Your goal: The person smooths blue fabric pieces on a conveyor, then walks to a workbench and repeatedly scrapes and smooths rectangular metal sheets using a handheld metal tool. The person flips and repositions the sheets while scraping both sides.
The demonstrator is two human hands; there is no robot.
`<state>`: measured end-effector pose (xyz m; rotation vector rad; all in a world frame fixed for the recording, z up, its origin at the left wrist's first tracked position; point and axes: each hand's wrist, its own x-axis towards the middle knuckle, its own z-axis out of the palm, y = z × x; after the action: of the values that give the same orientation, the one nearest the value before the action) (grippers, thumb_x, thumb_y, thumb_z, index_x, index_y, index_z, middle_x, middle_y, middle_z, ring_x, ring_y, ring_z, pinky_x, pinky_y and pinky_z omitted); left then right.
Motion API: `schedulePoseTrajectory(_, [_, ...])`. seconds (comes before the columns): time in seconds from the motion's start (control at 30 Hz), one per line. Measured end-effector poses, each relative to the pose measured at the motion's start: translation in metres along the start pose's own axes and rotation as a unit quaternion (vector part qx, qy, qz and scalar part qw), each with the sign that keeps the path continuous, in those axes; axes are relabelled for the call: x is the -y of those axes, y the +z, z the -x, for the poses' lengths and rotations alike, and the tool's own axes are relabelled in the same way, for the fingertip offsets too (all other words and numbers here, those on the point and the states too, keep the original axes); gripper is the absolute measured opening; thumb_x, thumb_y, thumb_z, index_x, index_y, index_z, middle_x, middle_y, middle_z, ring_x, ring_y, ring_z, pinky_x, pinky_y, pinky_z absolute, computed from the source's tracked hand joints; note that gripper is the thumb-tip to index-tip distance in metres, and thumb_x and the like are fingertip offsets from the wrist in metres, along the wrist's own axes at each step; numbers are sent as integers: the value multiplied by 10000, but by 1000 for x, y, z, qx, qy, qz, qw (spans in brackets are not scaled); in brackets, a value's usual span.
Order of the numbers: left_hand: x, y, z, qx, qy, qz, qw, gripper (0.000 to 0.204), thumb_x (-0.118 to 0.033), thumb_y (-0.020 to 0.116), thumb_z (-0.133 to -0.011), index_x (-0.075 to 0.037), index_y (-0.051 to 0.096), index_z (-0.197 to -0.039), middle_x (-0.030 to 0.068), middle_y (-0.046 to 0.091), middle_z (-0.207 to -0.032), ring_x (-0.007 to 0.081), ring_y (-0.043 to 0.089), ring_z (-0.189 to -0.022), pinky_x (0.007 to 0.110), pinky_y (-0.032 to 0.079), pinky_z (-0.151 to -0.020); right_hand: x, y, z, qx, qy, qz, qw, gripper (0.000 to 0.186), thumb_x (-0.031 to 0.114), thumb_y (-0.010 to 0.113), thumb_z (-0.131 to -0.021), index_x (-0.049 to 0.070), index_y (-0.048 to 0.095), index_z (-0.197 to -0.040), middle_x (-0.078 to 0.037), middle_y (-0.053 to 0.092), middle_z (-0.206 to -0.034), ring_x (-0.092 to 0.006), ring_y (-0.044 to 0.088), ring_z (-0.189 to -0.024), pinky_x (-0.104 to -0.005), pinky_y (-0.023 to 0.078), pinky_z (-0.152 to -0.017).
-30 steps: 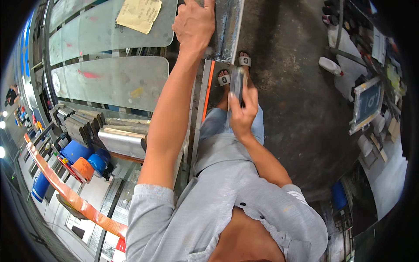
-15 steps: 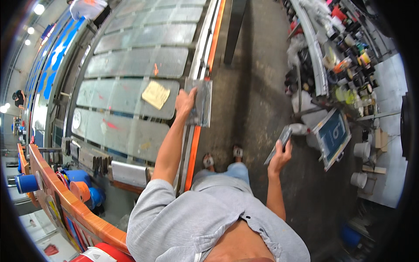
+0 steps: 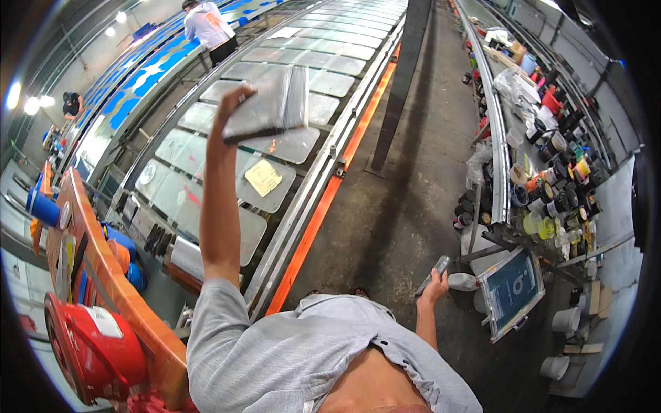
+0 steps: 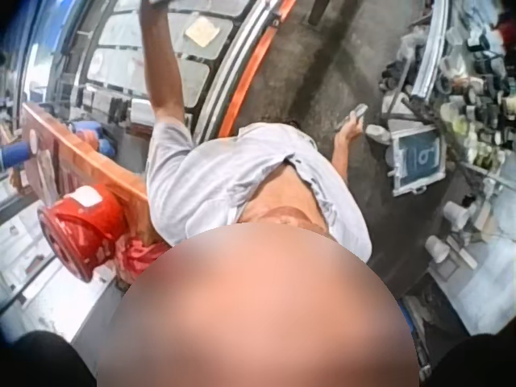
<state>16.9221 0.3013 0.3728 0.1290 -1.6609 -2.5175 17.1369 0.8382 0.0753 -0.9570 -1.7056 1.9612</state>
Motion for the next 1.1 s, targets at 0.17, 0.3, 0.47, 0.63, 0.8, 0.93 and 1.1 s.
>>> schedulePoseTrajectory(0.17, [-64,-10,-14,94,118,-42,988,248,-258,728,-834,-60,659,-965,60,671,-733,110,631,-552,236,493,-461,-3,28,-22,64,-26,5,998,491,89,609,-914,-57,550,-1379,-77,655,-1168,-172,591,-974,-305,454,-879])
schedulePoseTrajectory(0.3, [-86,30,-11,57,78,-49,994,197,-199,647,-897,-4,641,-927,111,695,-744,174,679,-568,275,574,-497,-4,38,-19,79,-19,-17,997,479,80,622,-905,-63,565,-1359,-56,657,-1136,-157,587,-952,-290,455,-860])
schedulePoseTrajectory(0.47, [-78,52,-11,148,-7,27,989,176,-141,589,-937,31,618,-963,128,694,-728,207,711,-608,285,618,-535,-6,42,-2,83,14,-49,995,455,68,624,-902,-64,586,-1335,-43,657,-1102,-140,582,-920,-280,455,-840])
schedulePoseTrajectory(0.63, [-43,73,-14,172,13,-18,985,172,-157,602,-956,9,635,-988,109,696,-757,151,683,-603,232,576,-548,-11,30,3,82,14,-25,996,398,94,620,-899,-39,627,-1274,-13,643,-1054,-127,563,-913,-268,438,-829])
schedulePoseTrajectory(0.8, [-10,119,-5,230,-14,-28,973,203,-183,595,-951,12,655,-952,121,708,-734,170,690,-582,254,571,-515,-18,4,-2,45,2,-16,999,391,95,617,-898,-27,636,-1269,3,634,-1001,-109,543,-867,-273,429,-783])
schedulePoseTrajectory(0.93, [17,147,-5,253,-180,46,950,171,-146,614,-908,19,658,-903,136,710,-736,216,697,-563,307,583,-498,-20,-9,3,-1,1,-33,999,370,94,632,-897,-35,645,-1244,-2,627,-963,-110,535,-844,-271,428,-758])
schedulePoseTrajectory(1.1, [77,194,3,245,-203,89,944,182,-129,607,-900,51,634,-889,145,701,-759,220,700,-599,325,592,-556,-22,-22,8,-26,22,-44,998,437,95,632,-906,-38,607,-1321,-21,645,-1030,-125,558,-890,-283,444,-797])
